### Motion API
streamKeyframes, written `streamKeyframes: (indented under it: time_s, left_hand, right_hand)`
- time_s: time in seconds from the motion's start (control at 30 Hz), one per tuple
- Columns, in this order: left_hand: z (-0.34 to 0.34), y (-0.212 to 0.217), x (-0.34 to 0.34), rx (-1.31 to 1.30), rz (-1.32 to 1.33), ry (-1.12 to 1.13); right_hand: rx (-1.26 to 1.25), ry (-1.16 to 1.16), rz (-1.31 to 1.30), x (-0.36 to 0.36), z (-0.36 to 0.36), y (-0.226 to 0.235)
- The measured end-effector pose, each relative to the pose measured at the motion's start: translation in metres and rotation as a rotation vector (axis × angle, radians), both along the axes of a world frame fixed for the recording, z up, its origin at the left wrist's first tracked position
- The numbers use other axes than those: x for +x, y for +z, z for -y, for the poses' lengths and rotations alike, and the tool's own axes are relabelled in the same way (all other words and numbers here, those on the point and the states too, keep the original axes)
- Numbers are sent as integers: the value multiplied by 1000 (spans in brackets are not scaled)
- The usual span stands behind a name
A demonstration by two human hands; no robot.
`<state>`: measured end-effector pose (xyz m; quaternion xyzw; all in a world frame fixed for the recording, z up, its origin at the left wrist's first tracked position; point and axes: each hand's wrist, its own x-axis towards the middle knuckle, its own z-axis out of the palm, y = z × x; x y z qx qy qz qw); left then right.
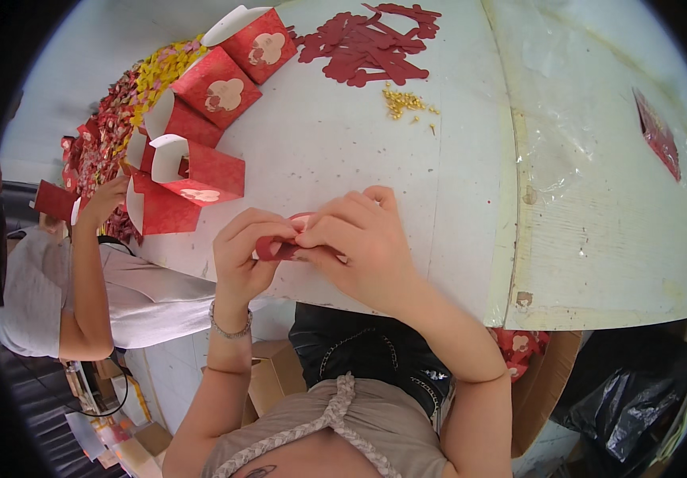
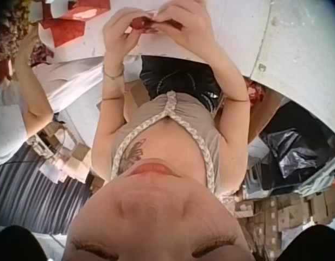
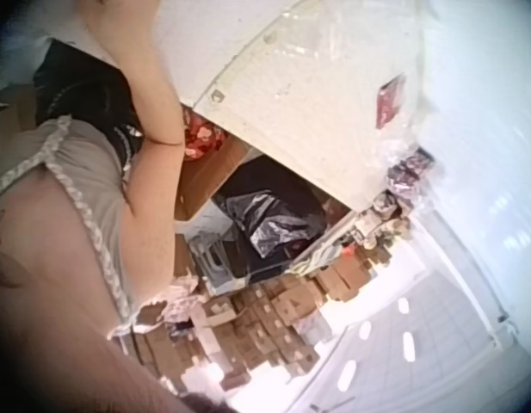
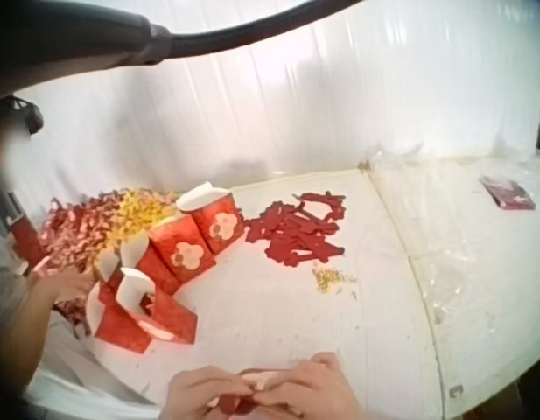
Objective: The person assembles small red paper boxes by folding and tucking flaps, then inserts a yellow candy into each box. The finished boxes are placed on the table. Another person works nearby.
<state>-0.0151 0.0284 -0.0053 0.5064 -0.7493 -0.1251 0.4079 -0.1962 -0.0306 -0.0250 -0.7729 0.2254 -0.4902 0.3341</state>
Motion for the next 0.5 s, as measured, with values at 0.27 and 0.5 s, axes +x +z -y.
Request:
streamKeyframes:
  time_s: [0.27,0.5]
  left_hand:
    - [-7,4,-9,68,-87,61]
    - [-10,-5,-9,34,-105,87]
  right_hand:
    - [296,150,57,0,3,-1]
    - [436,134,117,4,-12,-3]
